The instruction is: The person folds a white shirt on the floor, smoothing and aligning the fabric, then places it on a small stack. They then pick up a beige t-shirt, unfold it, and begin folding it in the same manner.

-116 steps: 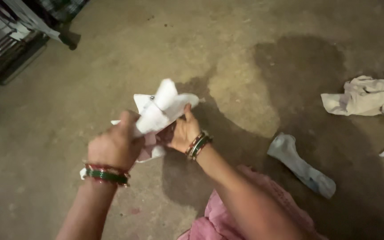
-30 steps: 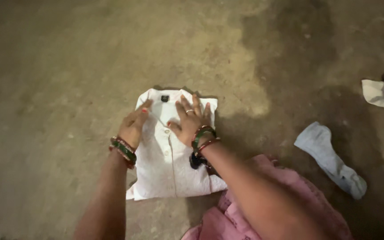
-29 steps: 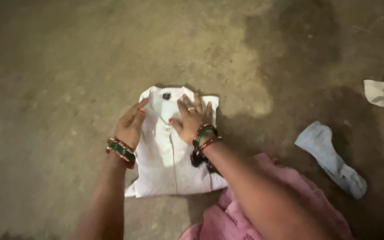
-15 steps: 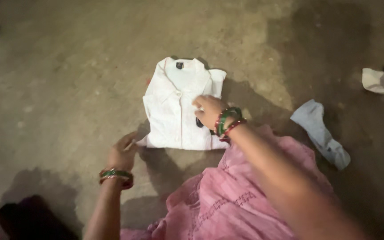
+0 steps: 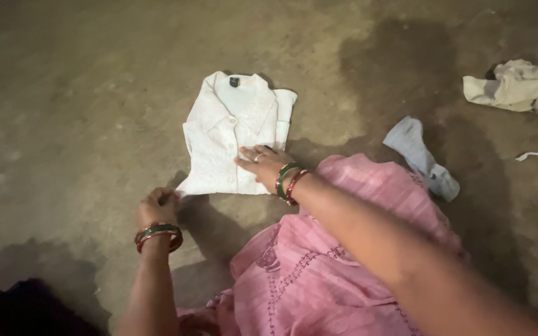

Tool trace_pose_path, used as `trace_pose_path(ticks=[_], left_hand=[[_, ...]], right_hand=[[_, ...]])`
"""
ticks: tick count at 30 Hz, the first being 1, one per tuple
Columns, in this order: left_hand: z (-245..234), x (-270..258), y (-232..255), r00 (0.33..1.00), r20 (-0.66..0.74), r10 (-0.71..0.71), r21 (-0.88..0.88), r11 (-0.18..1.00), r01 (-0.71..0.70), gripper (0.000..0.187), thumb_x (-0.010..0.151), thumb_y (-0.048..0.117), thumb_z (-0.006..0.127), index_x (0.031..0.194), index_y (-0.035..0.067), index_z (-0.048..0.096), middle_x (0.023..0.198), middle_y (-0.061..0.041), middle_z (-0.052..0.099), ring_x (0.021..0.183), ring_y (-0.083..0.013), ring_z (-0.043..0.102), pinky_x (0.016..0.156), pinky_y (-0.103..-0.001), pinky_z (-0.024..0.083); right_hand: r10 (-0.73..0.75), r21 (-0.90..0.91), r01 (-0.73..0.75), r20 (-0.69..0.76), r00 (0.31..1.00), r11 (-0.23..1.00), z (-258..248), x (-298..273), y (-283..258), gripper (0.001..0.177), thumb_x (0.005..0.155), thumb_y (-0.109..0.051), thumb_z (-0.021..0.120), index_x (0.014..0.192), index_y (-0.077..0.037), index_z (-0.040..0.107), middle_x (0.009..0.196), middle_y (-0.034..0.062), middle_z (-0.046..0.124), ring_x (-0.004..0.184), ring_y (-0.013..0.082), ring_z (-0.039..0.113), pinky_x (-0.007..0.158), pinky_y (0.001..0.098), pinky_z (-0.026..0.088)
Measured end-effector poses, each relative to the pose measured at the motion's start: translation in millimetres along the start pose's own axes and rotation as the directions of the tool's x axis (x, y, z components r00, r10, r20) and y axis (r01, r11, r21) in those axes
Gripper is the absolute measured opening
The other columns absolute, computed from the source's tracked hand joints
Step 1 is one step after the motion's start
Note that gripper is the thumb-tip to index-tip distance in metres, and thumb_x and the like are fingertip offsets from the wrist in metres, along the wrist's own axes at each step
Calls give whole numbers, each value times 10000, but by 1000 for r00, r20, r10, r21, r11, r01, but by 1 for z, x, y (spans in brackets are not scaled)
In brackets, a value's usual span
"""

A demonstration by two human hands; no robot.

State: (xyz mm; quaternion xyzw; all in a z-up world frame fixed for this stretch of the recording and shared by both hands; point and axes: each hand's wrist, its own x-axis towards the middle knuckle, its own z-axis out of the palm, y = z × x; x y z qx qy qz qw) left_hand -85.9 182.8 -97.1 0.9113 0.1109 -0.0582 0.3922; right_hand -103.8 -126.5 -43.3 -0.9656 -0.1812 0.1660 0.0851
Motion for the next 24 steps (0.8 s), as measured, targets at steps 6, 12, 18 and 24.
trace_pose_path(ticks=[6, 12, 18, 24], left_hand=[[-1, 7, -21, 997, 13, 76, -289, 955, -69, 260, 883, 167, 759, 1109, 43, 723, 998, -125, 764, 892, -202, 705, 803, -349, 543], [-4, -1, -3, 990, -86, -110, -166, 981, 95, 284, 874, 155, 746, 1132, 43, 705, 1034, -142, 754, 900, -243, 725, 813, -376, 556], [14, 0, 13, 992, -40, 118, -255, 959, -124, 251, 939, 165, 677, 1149, 43, 743, 1017, -124, 778, 908, -211, 737, 831, -347, 550], [31, 10, 16, 995, 50, 88, -241, 968, -73, 327, 927, 236, 711, 1189, 42, 727, 954, -133, 776, 849, -193, 709, 797, -340, 549]], right_hand=[[-4, 242, 79, -294, 956, 967, 27, 12, 32, 700, 786, -5, 643, 1444, -211, 525, 1541, 100, 451, 1372, 346, 436, 1116, 467, 393], [559, 607, -401, -86, 825, 686, 11, -12, 56, 233, 916, -139, 618, 1127, -94, 705, 1156, 155, 740, 990, 329, 713, 861, 418, 562], [513, 606, -730, 538, 669, 316, -6, -29, 43, 239, 977, -213, 613, 1093, -6, 639, 1053, 208, 726, 689, 295, 703, 614, 424, 532], [641, 677, -647, 330, 693, 351, 10, -12, 38, 210, 969, -160, 573, 1052, 9, 664, 893, 194, 717, 629, 287, 708, 543, 425, 556]])
